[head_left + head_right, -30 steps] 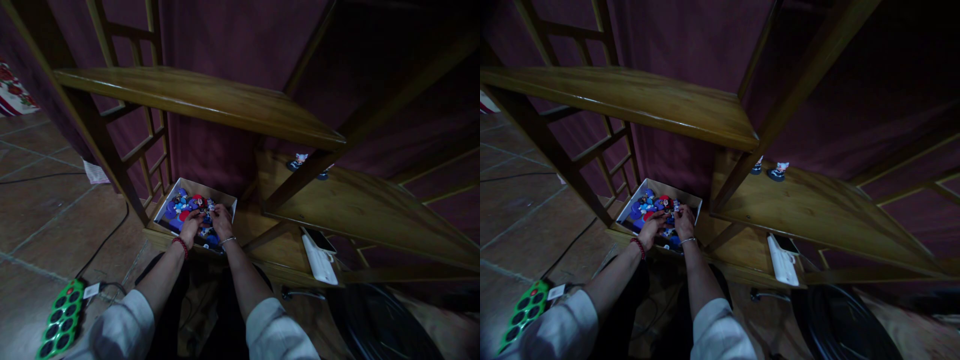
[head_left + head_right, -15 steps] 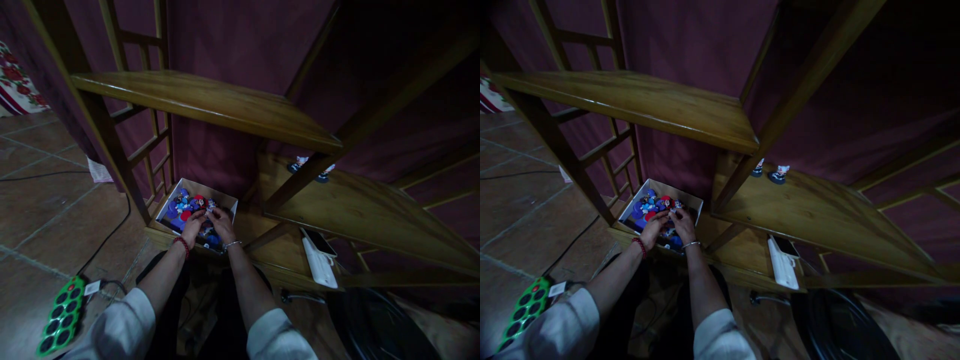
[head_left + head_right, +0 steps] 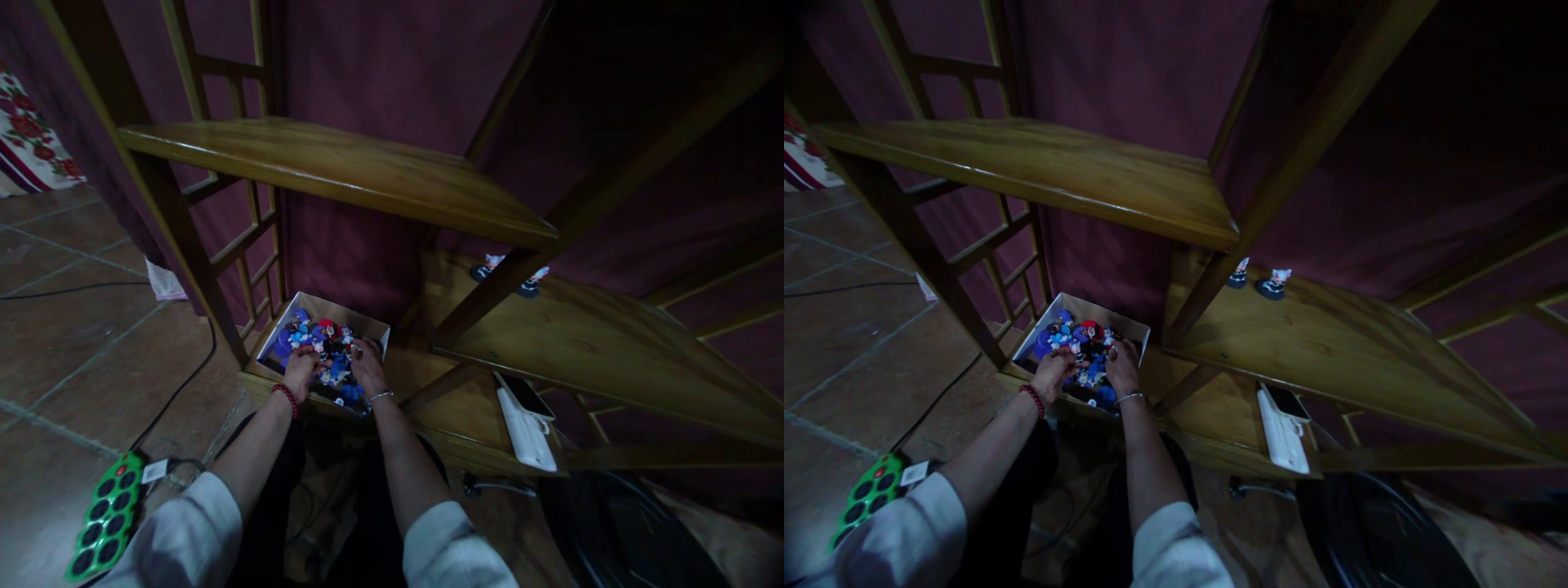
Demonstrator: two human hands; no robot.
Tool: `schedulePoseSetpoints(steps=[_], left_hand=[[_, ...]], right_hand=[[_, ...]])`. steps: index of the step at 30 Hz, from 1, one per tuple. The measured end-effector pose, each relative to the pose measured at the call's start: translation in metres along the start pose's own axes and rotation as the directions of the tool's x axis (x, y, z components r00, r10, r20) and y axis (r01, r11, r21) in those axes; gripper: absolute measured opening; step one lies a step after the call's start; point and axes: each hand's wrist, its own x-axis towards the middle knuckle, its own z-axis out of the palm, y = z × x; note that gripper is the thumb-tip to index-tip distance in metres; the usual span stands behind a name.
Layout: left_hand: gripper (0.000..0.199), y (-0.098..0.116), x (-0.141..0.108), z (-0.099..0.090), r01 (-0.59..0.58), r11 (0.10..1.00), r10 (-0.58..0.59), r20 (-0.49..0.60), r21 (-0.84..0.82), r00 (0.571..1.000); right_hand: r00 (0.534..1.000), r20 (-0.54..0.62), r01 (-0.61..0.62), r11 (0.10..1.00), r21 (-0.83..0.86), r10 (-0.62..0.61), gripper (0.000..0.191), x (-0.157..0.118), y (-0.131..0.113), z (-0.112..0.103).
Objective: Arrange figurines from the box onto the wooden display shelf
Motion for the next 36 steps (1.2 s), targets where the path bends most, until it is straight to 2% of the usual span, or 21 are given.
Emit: schedulePoseSetpoints(steps=[6, 13, 18, 23, 29, 36], left_hand=[[0.024, -0.001, 0.000, 0.002, 0.017, 0.999, -0.016, -0.040, 0.037, 0.999], [0.017, -0.003, 0.003, 0.004, 0.004, 1.000, -0.004, -0.030, 0.003, 1.000], [0.012, -0.008, 0.003, 0.005, -0.026, 0.998, 0.027, -0.005, 0.056, 1.000], [0.009, -0.009, 0.002, 0.007, -0.022, 0.999, 0.022, -0.008, 0.038, 1.000], [0.013, -0.011, 0.003, 0.010, -0.008, 1.000, 0.008, -0.039, -0.010, 0.999], [0.021, -0.015, 0.004, 0.012, 0.011, 0.998, -0.014, -0.059, -0.060, 0.998]], right_hand=[[0.987, 0.139, 0.095, 0.991, -0.097, -0.081, 0.030, -0.003, -0.005, 0.000], [0.978, 0.149, 0.146, 0.989, 0.022, -0.148, 0.032, -0.005, -0.004, -0.001], [0.952, 0.194, 0.245, 0.969, -0.029, -0.235, 0.031, -0.010, -0.005, -0.003], [0.964, 0.173, 0.227, 0.963, -0.147, -0.201, 0.031, -0.015, -0.004, -0.010], [0.938, 0.252, 0.289, 0.938, -0.190, -0.238, 0.030, -0.019, -0.006, -0.018], [0.958, 0.245, 0.202, 0.956, -0.213, -0.148, 0.031, -0.021, -0.009, -0.029]])
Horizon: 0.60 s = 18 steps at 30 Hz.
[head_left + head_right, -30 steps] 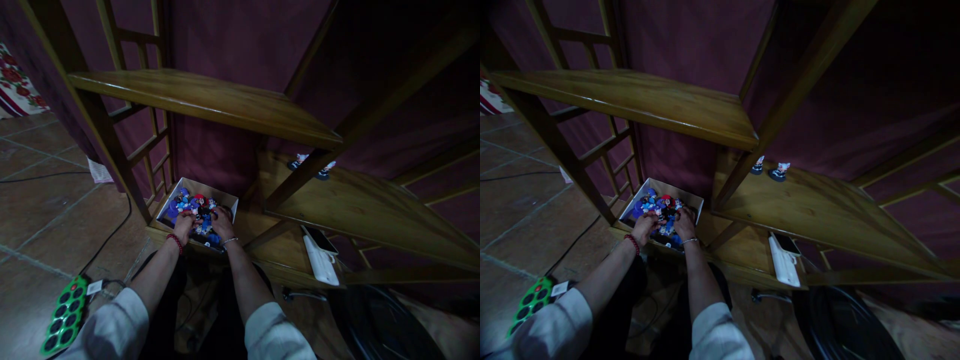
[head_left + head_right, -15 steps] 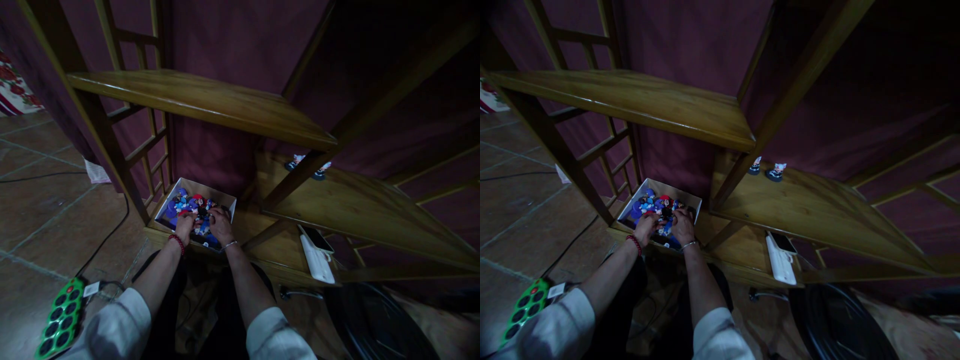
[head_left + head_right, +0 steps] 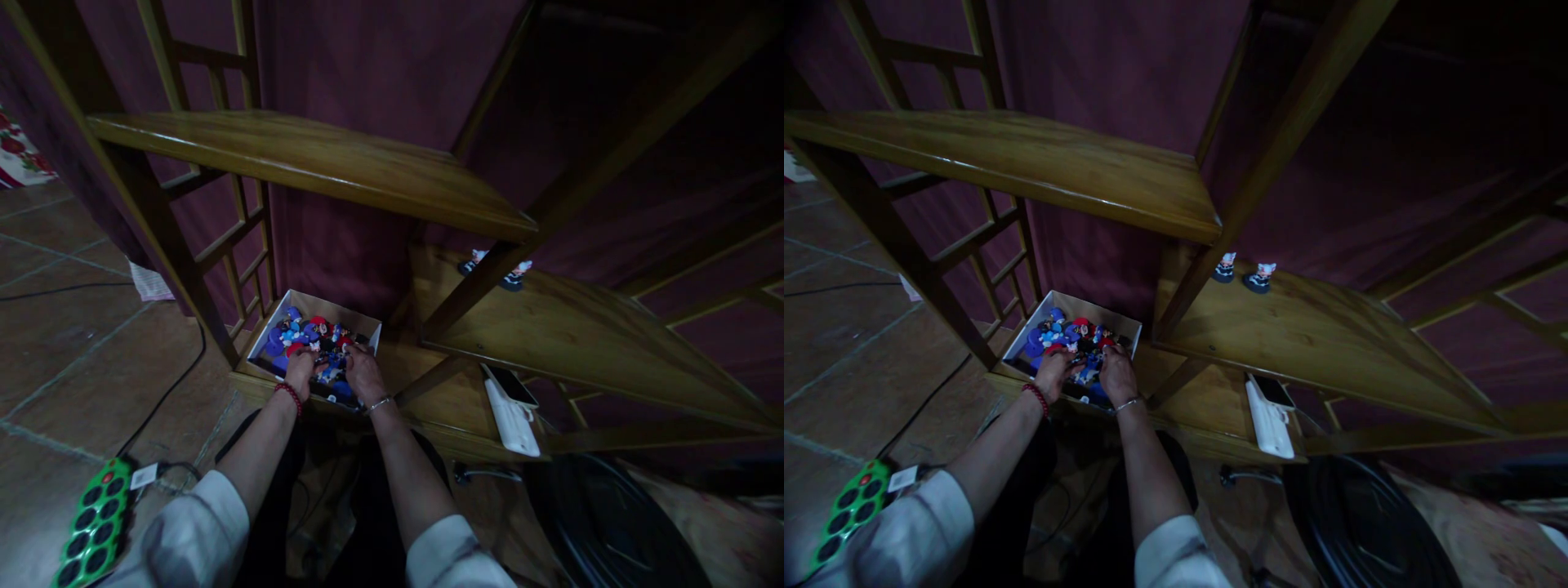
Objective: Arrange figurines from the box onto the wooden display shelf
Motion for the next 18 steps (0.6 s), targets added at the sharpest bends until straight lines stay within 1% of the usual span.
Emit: schedulePoseSetpoints(steps=[3, 5, 9, 14, 18], left_hand=[[0.020, -0.0007, 0.0017, 0.0002, 0.003, 1.000, -0.003, -0.003, 0.013, 1.000], [0.021, -0.0004, 0.0024, 0.0001, -0.007, 1.000, 0.007, -0.005, 0.016, 1.000], [0.022, 0.0020, 0.0012, -0.0004, -0.018, 1.000, 0.018, -0.001, -0.003, 1.000], [0.021, 0.0042, 0.0000, -0.0025, -0.004, 1.000, 0.004, 0.013, -0.019, 1.000], [0.022, 0.0034, 0.0004, -0.0039, 0.001, 1.000, -0.001, 0.023, -0.012, 1.000]], right_hand=[[0.998, -0.017, -0.054, 0.997, 0.050, 0.055, 0.032, 0.0007, 0.0022, -0.0005], [0.997, -0.026, -0.068, 0.993, 0.091, 0.071, 0.033, 0.0013, 0.0038, 0.0006], [0.999, -0.041, -0.018, 0.990, 0.142, 0.024, 0.034, 0.0010, 0.0044, 0.0043], [0.999, -0.030, 0.018, 0.995, 0.101, -0.015, 0.034, 0.0008, 0.0025, 0.0060], [0.998, 0.033, 0.060, 0.998, -0.003, -0.059, 0.036, 0.0024, 0.0021, 0.0046]])
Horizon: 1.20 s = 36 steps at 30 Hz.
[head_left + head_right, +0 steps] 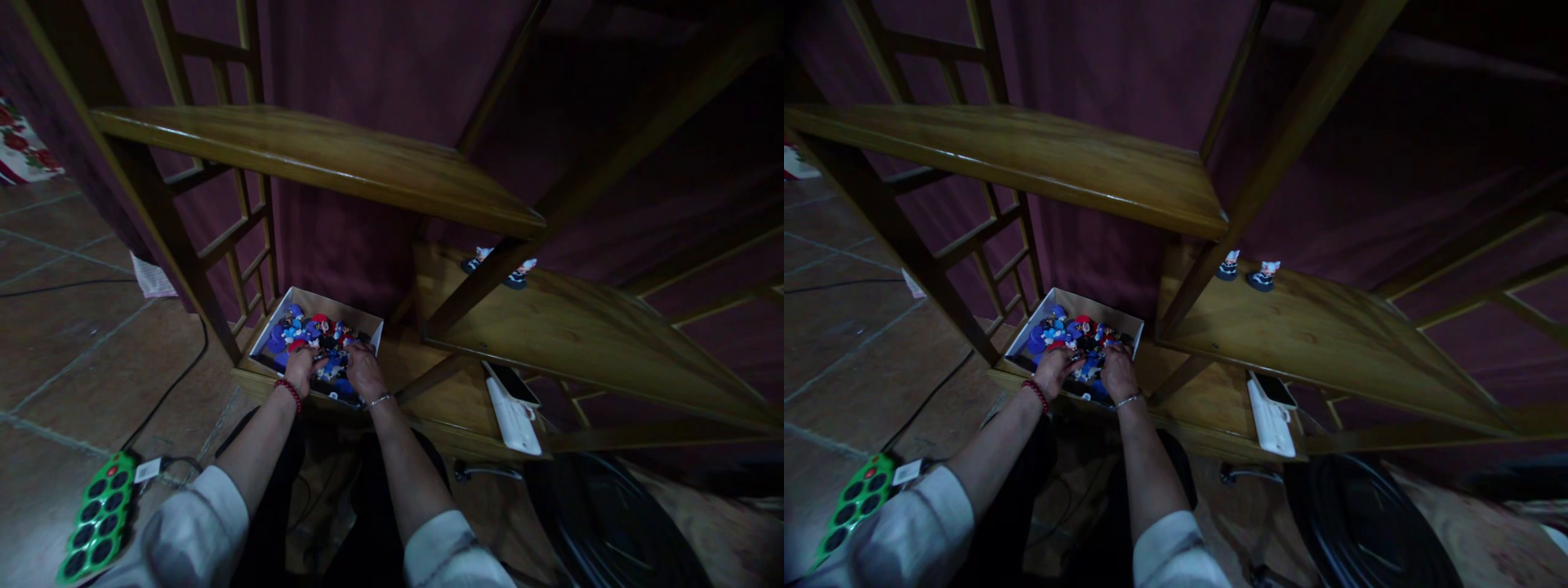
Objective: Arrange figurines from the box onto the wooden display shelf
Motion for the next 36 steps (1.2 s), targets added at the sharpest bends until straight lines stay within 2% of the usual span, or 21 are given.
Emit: schedulePoseSetpoints(steps=[5, 12, 16, 21, 31, 36], left_hand=[[0.020, -0.001, -0.001, 0.001, 0.000, 1.000, 0.000, -0.006, 0.013, 1.000], [0.017, 0.002, -0.003, -0.001, 0.024, 1.000, -0.024, -0.020, -0.008, 1.000], [0.011, 0.003, -0.004, -0.001, 0.075, 0.997, -0.075, 0.039, -0.002, 0.996], [0.009, 0.004, -0.005, 0.001, 0.087, 0.996, -0.085, 0.070, -0.019, 0.994], [0.013, 0.003, -0.008, 0.006, 0.131, 0.982, -0.105, 0.181, -0.135, 0.978], [0.014, 0.006, -0.008, 0.006, 0.141, 0.979, -0.108, 0.208, -0.148, 0.972]], right_hand=[[0.998, 0.056, 0.023, 0.993, -0.112, -0.017, 0.035, 0.000, -0.003, -0.001], [0.998, 0.066, 0.004, 0.994, -0.110, 0.003, 0.028, -0.004, -0.008, -0.003], [0.997, 0.064, 0.041, 0.995, -0.092, -0.035, 0.027, -0.006, -0.007, -0.005], [0.996, 0.065, 0.063, 0.994, -0.093, -0.057, 0.025, -0.007, -0.008, -0.007], [0.999, 0.023, -0.026, 0.999, 0.036, 0.026, 0.023, -0.007, -0.008, -0.005], [0.999, -0.017, -0.031, 0.995, 0.094, 0.033, 0.020, -0.005, -0.003, -0.002]])
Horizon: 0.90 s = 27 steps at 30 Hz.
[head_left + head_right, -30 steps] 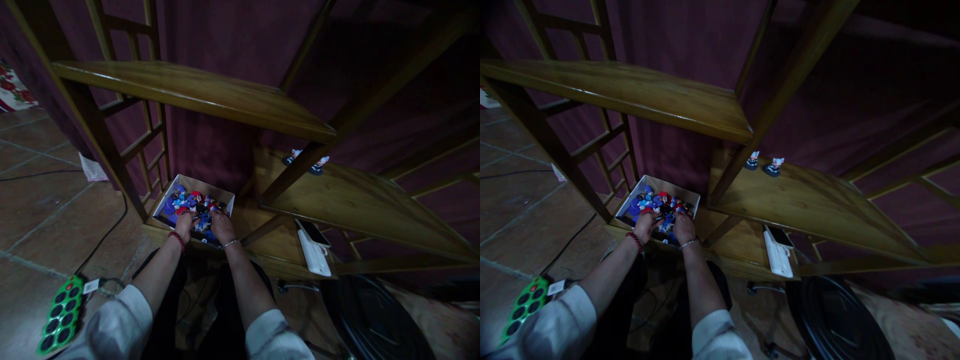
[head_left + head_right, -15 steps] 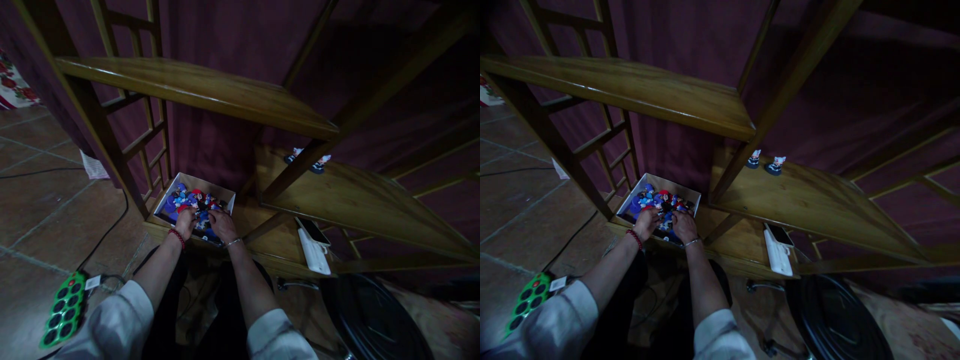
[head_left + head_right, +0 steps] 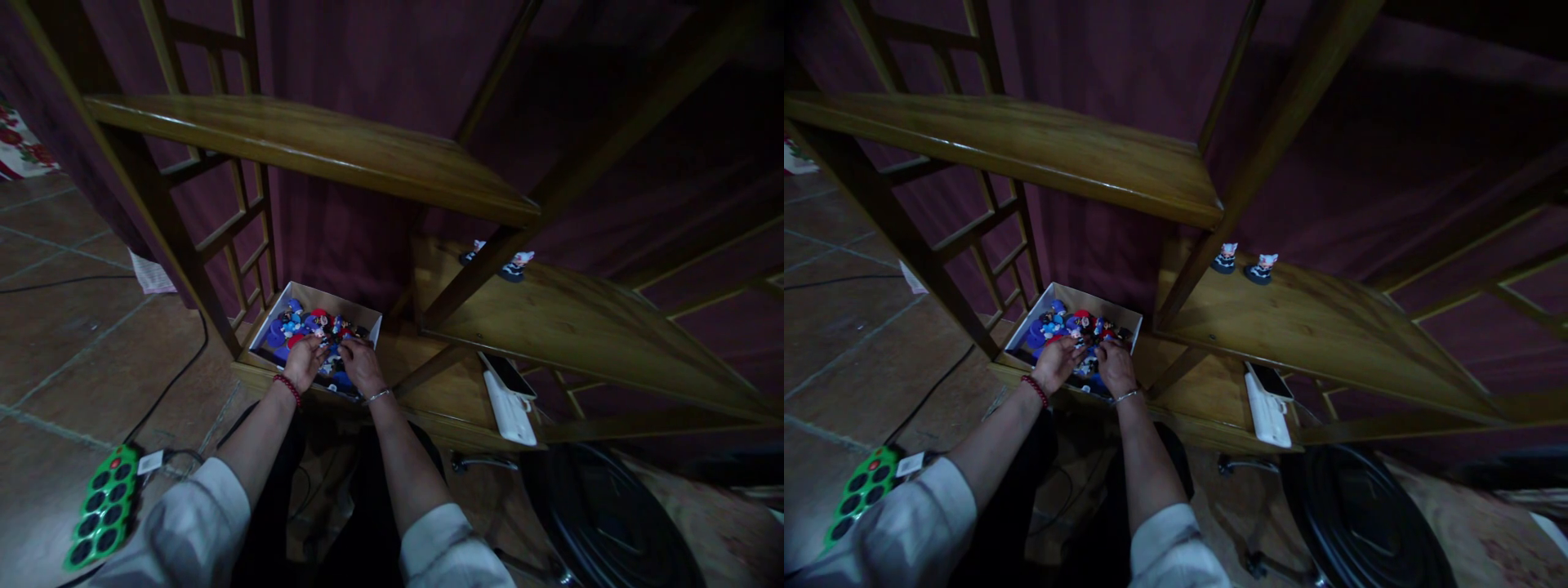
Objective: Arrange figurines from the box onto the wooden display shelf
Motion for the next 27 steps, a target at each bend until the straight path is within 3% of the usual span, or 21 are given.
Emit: schedulePoseSetpoints(steps=[7, 14, 20, 27], left_hand=[[0.015, 0.0037, -0.0009, -0.0052, -0.036, 0.997, 0.039, -0.046, 0.072, 0.998], [0.020, 0.0058, -0.0042, -0.0063, -0.043, 0.998, 0.043, -0.005, 0.042, 0.999], [0.022, 0.0041, -0.0036, -0.0066, -0.052, 0.999, 0.053, 0.047, -0.007, 0.998], [0.026, -0.0004, -0.0015, -0.0061, -0.036, 0.997, 0.036, 0.015, 0.064, 0.999]], right_hand=[[0.998, 0.021, -0.053, 0.999, -0.006, 0.053, 0.020, -0.0011, -0.0018, -0.0017], [0.999, 0.037, -0.010, 1.000, -0.004, 0.010, 0.023, -0.0046, -0.0018, -0.0031], [1.000, -0.001, 0.011, 1.000, 0.020, -0.011, 0.025, -0.0046, 0.0005, 0.0015], [0.995, -0.103, 0.011, 0.988, 0.154, 0.005, 0.023, -0.0064, -0.0041, 0.0011]])
